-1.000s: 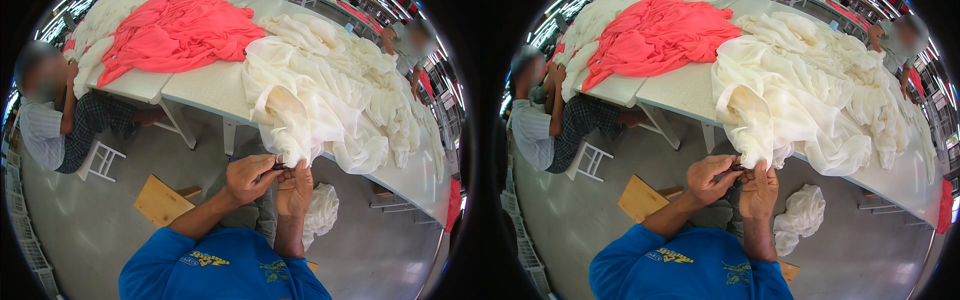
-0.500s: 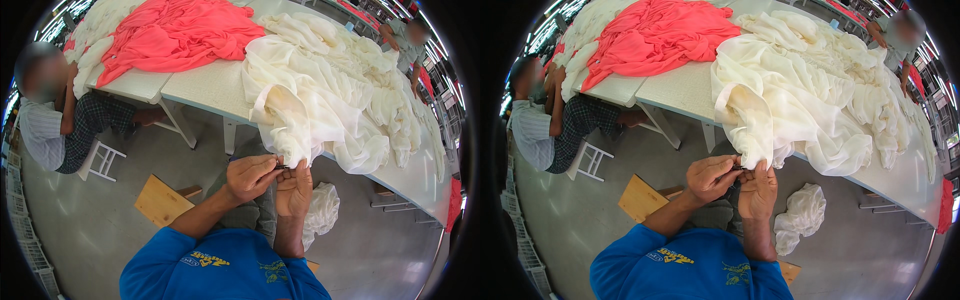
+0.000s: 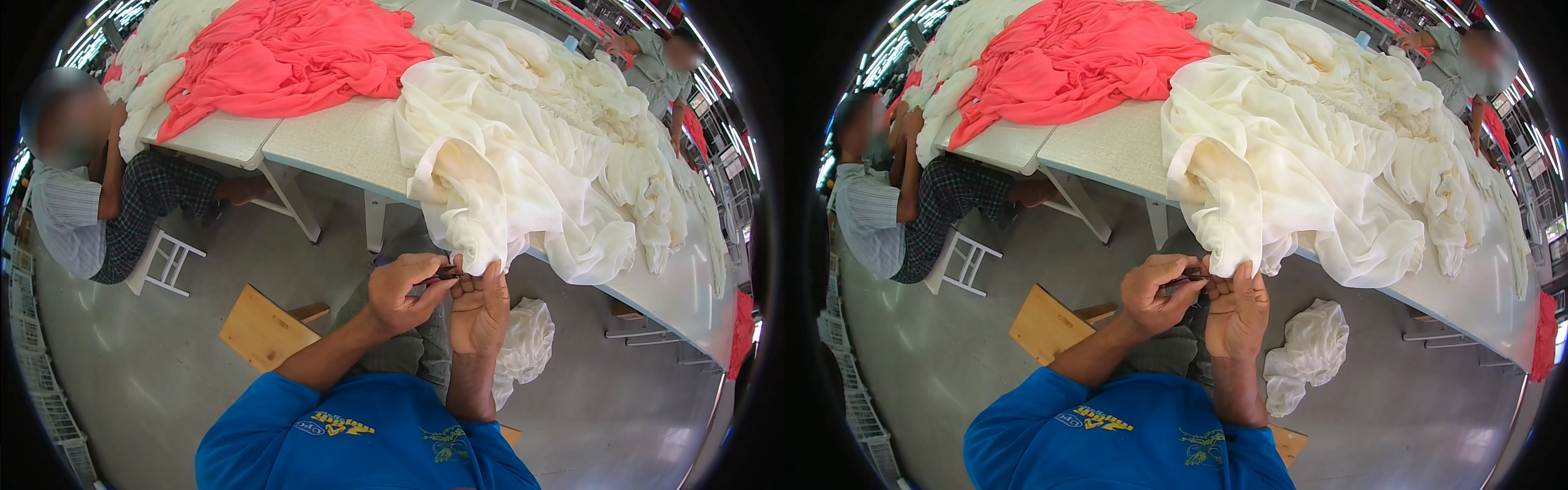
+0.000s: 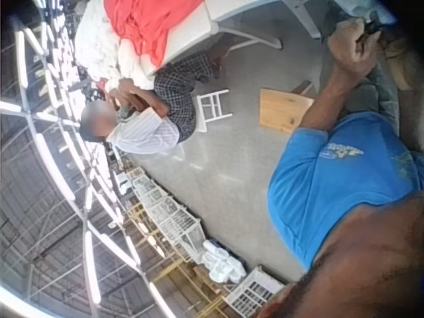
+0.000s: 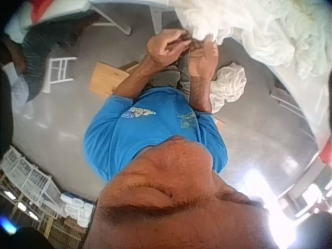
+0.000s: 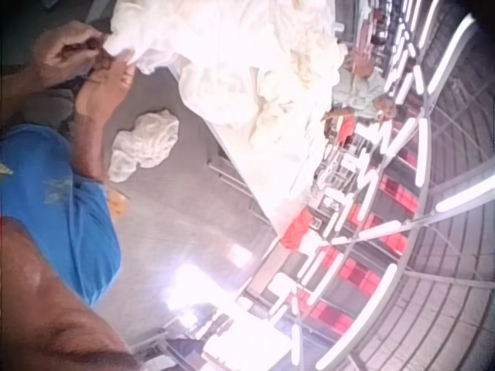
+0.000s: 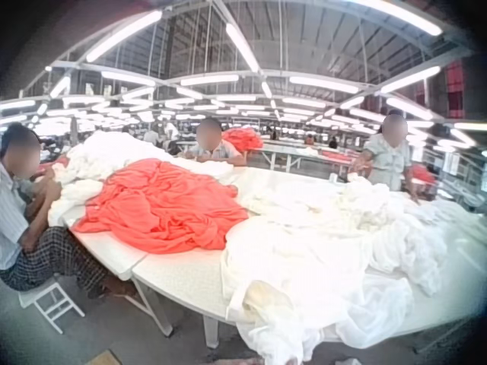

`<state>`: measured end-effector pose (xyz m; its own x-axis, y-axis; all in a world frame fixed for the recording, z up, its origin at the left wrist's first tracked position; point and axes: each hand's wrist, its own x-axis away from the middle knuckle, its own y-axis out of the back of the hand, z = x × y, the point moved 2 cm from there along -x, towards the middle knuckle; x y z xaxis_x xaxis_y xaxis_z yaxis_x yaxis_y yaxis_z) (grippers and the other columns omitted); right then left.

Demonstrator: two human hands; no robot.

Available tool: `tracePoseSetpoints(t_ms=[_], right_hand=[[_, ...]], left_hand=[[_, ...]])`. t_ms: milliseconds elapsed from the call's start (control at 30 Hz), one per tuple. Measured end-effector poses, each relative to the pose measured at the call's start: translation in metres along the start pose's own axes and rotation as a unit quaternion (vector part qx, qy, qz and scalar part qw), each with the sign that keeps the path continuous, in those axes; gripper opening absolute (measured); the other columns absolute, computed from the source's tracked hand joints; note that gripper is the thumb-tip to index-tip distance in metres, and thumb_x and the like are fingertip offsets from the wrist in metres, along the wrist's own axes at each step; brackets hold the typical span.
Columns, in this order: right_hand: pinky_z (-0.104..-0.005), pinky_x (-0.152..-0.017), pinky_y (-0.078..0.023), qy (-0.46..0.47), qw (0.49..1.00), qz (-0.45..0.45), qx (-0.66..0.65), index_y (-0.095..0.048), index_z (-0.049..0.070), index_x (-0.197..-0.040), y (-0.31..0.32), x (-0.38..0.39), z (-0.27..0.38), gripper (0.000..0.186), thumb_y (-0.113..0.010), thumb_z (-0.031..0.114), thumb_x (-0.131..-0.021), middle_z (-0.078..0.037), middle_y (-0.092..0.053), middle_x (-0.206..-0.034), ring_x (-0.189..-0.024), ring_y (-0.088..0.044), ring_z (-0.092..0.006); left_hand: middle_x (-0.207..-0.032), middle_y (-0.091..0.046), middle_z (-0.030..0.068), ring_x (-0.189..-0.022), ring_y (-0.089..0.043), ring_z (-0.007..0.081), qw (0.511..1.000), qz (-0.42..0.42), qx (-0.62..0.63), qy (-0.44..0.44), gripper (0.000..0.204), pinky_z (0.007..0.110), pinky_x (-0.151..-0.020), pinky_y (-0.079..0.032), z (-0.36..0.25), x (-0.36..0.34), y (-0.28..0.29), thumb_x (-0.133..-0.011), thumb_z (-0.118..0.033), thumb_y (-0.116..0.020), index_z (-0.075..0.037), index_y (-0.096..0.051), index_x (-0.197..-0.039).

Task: The person uses shears to trim loose threads and edges from white fabric pieces on a table. They repeatedly pick up fabric, snip small sections, and place the pieces back on the table.

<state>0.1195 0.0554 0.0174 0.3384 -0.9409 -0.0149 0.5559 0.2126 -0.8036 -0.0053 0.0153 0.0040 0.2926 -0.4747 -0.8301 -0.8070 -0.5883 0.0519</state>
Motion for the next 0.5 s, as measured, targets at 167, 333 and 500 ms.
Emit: tracePoseSetpoints(t_ms=[167,333,500], right_hand=[[-0.0394,-0.093,-0.053,0.001,1.0,0.004,-0.018,-0.053,-0.001,-0.133,0.003,-0.001,-0.001,0.035,-0.05,0.021,-0.106,-0.015,-0.067,-0.119,-0.106,-0.067,-0.0253],[-0.0394,-0.097,-0.052,-0.018,1.0,0.013,-0.019,-0.049,-0.001,-0.136,0.005,-0.002,-0.004,0.039,-0.047,0.024,-0.107,-0.017,-0.065,-0.124,-0.111,-0.065,-0.0265],[-0.0379,-0.101,-0.05,-0.03,0.999,0.024,-0.034,-0.048,-0.001,-0.138,0.002,-0.001,-0.003,0.04,-0.046,0.023,-0.107,-0.017,-0.065,-0.125,-0.116,-0.063,-0.0247]], left_hand=[[-0.096,-0.069,0.0193,-0.079,-0.072,0.0241,0.999,0.018,0.019,0.028,0.046,0.032,-0.064,-0.059,-0.003,0.003,0.0,-0.073,0.007,-0.083,0.0,-0.058,-0.112],[-0.092,-0.07,0.0173,-0.077,-0.072,0.0252,1.0,0.006,-0.005,-0.024,0.047,0.032,-0.062,-0.058,0.0,0.003,-0.006,-0.072,0.007,-0.084,-0.001,-0.058,-0.111],[-0.089,-0.071,0.015,-0.075,-0.072,0.0264,0.998,-0.005,-0.031,-0.047,0.048,0.032,-0.06,-0.057,-0.001,-0.004,-0.009,-0.071,0.006,-0.085,-0.003,-0.059,-0.11]])
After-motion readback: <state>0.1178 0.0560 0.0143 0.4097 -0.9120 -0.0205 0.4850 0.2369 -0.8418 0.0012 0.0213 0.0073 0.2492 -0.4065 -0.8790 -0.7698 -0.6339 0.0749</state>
